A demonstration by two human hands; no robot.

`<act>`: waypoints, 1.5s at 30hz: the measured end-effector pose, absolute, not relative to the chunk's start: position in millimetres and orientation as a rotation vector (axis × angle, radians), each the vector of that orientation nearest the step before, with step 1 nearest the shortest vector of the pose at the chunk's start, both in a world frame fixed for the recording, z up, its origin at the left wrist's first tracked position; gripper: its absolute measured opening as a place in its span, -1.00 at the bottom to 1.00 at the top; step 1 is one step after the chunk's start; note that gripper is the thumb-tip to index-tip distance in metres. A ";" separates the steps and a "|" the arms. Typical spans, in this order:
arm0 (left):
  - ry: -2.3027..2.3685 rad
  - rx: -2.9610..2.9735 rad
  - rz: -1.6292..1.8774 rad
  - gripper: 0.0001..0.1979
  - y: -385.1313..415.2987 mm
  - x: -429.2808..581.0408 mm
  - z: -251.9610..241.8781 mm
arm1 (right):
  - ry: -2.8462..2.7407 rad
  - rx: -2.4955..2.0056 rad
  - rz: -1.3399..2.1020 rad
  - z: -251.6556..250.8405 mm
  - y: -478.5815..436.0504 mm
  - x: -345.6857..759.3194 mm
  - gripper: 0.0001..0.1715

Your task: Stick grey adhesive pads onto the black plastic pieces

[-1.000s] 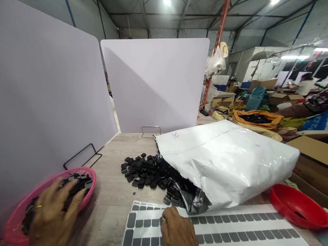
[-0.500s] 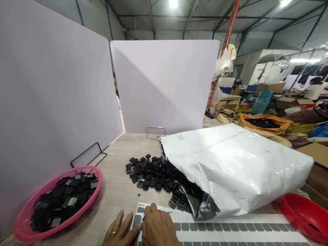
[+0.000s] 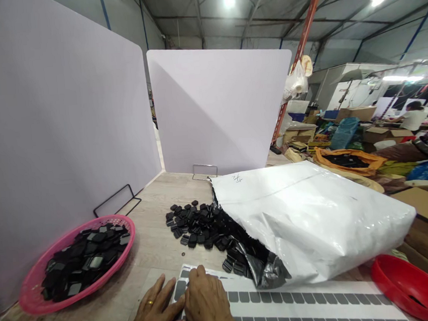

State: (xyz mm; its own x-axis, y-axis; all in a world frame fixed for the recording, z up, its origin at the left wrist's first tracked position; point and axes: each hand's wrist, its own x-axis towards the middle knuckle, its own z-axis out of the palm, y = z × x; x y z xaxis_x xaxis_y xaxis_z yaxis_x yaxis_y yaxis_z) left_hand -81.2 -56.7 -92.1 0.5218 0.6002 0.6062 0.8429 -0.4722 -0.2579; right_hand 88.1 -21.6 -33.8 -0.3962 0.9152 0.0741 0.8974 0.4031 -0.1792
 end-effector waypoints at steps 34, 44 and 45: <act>-1.235 -2.289 -0.581 -0.51 -55.6 -81.8 -95.8 | -2.458 -1.514 0.122 -45.9 -18.9 88.4 -0.80; -1.615 -2.380 -0.741 -0.62 -60.0 -83.8 -126.9 | -2.147 -1.422 0.637 -13.3 -16.7 113.8 -0.88; -1.656 -2.436 -0.765 -0.63 -56.9 -86.1 -122.4 | -2.103 -1.416 0.706 -11.3 -19.0 121.1 -0.89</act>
State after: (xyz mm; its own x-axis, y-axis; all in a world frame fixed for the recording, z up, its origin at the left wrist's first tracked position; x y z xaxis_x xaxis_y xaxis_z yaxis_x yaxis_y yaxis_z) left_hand -86.1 -56.9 -122.4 0.2832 0.8442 0.4551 0.8938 -0.4044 0.1939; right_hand 121.1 -19.0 -11.3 -0.3303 0.9362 0.1198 0.6745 0.3229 -0.6639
